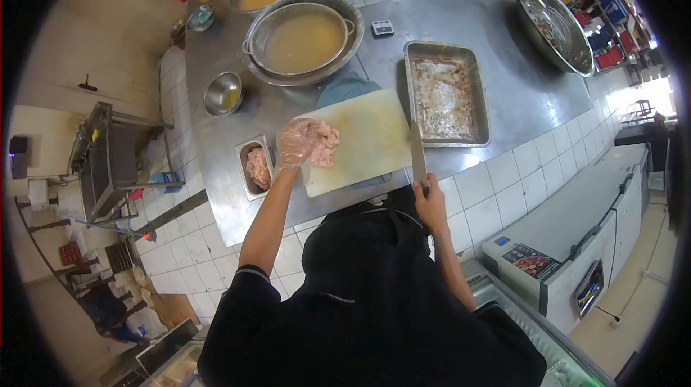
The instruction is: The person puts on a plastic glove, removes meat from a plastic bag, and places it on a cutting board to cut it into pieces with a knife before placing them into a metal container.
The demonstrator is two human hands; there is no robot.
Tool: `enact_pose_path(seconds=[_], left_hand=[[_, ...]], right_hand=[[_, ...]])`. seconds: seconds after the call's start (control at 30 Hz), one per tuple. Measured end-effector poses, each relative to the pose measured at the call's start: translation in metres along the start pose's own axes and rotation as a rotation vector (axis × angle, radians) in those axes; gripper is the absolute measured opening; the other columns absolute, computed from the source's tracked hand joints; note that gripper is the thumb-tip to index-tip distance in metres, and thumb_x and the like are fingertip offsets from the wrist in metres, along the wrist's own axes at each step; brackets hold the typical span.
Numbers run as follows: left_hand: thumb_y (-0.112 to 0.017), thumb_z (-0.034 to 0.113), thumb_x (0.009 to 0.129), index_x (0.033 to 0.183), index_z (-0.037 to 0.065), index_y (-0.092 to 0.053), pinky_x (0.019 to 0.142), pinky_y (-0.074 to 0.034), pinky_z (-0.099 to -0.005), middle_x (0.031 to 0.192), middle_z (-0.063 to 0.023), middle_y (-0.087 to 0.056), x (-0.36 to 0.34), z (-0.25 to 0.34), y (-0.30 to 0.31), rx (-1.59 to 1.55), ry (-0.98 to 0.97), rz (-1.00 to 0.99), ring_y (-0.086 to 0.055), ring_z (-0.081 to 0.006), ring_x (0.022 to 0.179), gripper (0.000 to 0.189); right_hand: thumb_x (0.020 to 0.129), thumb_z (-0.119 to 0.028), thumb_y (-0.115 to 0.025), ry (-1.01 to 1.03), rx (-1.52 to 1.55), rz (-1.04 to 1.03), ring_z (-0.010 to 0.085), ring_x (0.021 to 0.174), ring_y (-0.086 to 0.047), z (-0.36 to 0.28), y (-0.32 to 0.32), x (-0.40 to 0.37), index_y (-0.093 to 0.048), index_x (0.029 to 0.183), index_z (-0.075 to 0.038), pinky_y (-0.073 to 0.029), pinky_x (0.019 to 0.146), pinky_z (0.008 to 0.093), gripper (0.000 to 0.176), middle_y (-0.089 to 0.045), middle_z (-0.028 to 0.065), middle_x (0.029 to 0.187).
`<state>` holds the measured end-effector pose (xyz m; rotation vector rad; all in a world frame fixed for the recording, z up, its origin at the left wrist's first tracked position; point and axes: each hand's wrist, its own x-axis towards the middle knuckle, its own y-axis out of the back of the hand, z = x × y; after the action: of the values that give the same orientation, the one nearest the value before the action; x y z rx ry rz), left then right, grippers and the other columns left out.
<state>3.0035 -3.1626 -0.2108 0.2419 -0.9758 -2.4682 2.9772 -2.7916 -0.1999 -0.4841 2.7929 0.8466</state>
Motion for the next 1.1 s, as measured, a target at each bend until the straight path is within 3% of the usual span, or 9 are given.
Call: enact_pose_path(seconds=[0.03, 0.13, 0.33, 0.43, 0.63, 0.7, 0.77, 0.93, 1.1], left_hand=[[-0.071, 0.031, 0.086, 0.105, 0.007, -0.074, 0.092, -0.052, -0.0417, 0.097, -0.0138, -0.074, -0.001, 0.014, 0.003, -0.124, 0.185, -0.032, -0.067, -0.0321, 0.099, 0.03], [-0.068, 0.033, 0.088, 0.107, 0.01, -0.072, 0.093, -0.05, -0.0406, 0.104, -0.0105, -0.073, 0.004, 0.028, 0.006, 0.241, 0.125, -0.199, -0.067, -0.0305, 0.101, 0.03], [-0.067, 0.034, 0.083, 0.098, 0.016, -0.068, 0.084, -0.051, -0.0414, 0.096, -0.0054, -0.065, -0.011, 0.002, -0.016, 0.552, -0.645, -0.046, -0.064, -0.0273, 0.094, 0.023], [-0.066, 0.033, 0.082, 0.099, 0.016, -0.064, 0.08, -0.05, -0.0427, 0.096, -0.0046, -0.064, -0.014, -0.009, -0.03, 0.567, -0.361, 0.055, -0.062, -0.0267, 0.092, 0.024], [-0.063, 0.03, 0.084, 0.09, 0.012, -0.06, 0.061, -0.045, -0.0421, 0.083, -0.0061, -0.058, 0.002, -0.012, -0.029, 0.601, -0.561, -0.007, -0.056, -0.0224, 0.076, 0.02], [-0.061, 0.03, 0.087, 0.087, 0.01, -0.06, 0.057, -0.046, -0.0411, 0.081, -0.0047, -0.059, 0.006, -0.037, -0.039, -0.667, 0.117, -0.454, -0.057, -0.0218, 0.07, 0.02], [-0.061, 0.03, 0.09, 0.084, 0.009, -0.061, 0.054, -0.047, -0.0395, 0.079, -0.0037, -0.061, 0.011, -0.045, -0.045, -0.989, 0.298, -0.523, -0.058, -0.0218, 0.066, 0.022], [-0.066, 0.025, 0.092, 0.082, 0.006, -0.068, 0.059, -0.052, -0.0339, 0.079, -0.0023, -0.069, 0.013, 0.01, -0.014, 0.069, -0.073, -0.127, -0.064, -0.0172, 0.067, 0.022], [-0.066, 0.015, 0.092, 0.087, 0.005, -0.071, 0.062, -0.052, -0.0293, 0.078, -0.0012, -0.069, 0.023, 0.028, -0.003, -0.289, 0.08, -0.239, -0.063, -0.0108, 0.067, 0.012]], right_hand=[[0.099, -0.023, -0.06, -0.001, -0.002, 0.006, 0.0412, 0.081, -0.068, 0.001, -0.001, -0.001, -0.055, 0.118, 0.0, -0.05, 0.071, 0.0464, 0.03, -0.069, 0.026, 0.085], [0.099, -0.023, -0.06, -0.013, -0.044, 0.005, 0.0431, 0.082, -0.068, -0.002, 0.0, -0.002, -0.055, 0.117, -0.001, -0.05, 0.072, 0.0471, 0.029, -0.068, 0.0269, 0.086], [0.099, -0.023, -0.06, -0.025, -0.006, 0.016, 0.0435, 0.084, -0.068, -0.001, 0.005, -0.006, -0.055, 0.117, 0.0, -0.05, 0.073, 0.0475, 0.029, -0.068, 0.0275, 0.087], [0.099, -0.022, -0.059, 0.019, -0.007, 0.046, 0.0426, 0.085, -0.069, 0.009, 0.003, -0.005, -0.055, 0.117, 0.0, -0.051, 0.074, 0.0467, 0.029, -0.069, 0.0271, 0.089], [0.099, -0.027, -0.06, -0.065, -0.013, -0.019, 0.0518, 0.098, -0.065, 0.003, 0.01, -0.007, -0.054, 0.125, 0.0, -0.051, 0.079, 0.0514, 0.038, -0.067, 0.0343, 0.098], [0.099, -0.027, -0.06, -0.083, -0.019, -0.012, 0.0516, 0.098, -0.065, 0.004, 0.01, -0.008, -0.054, 0.125, 0.0, -0.051, 0.079, 0.0512, 0.038, -0.068, 0.034, 0.098], [0.098, -0.027, -0.06, -0.081, -0.005, 0.006, 0.0515, 0.098, -0.065, 0.007, 0.01, -0.008, -0.054, 0.125, 0.0, -0.051, 0.078, 0.0511, 0.038, -0.068, 0.0337, 0.098], [0.098, -0.027, -0.06, -0.064, 0.019, 0.031, 0.0515, 0.097, -0.065, 0.017, 0.004, -0.008, -0.054, 0.123, -0.001, -0.051, 0.077, 0.0507, 0.037, -0.067, 0.0334, 0.096], [0.098, -0.027, -0.061, -0.083, 0.006, -0.001, 0.0523, 0.095, -0.064, 0.005, 0.005, -0.007, -0.054, 0.122, -0.001, -0.051, 0.076, 0.0524, 0.035, -0.067, 0.0337, 0.094]])
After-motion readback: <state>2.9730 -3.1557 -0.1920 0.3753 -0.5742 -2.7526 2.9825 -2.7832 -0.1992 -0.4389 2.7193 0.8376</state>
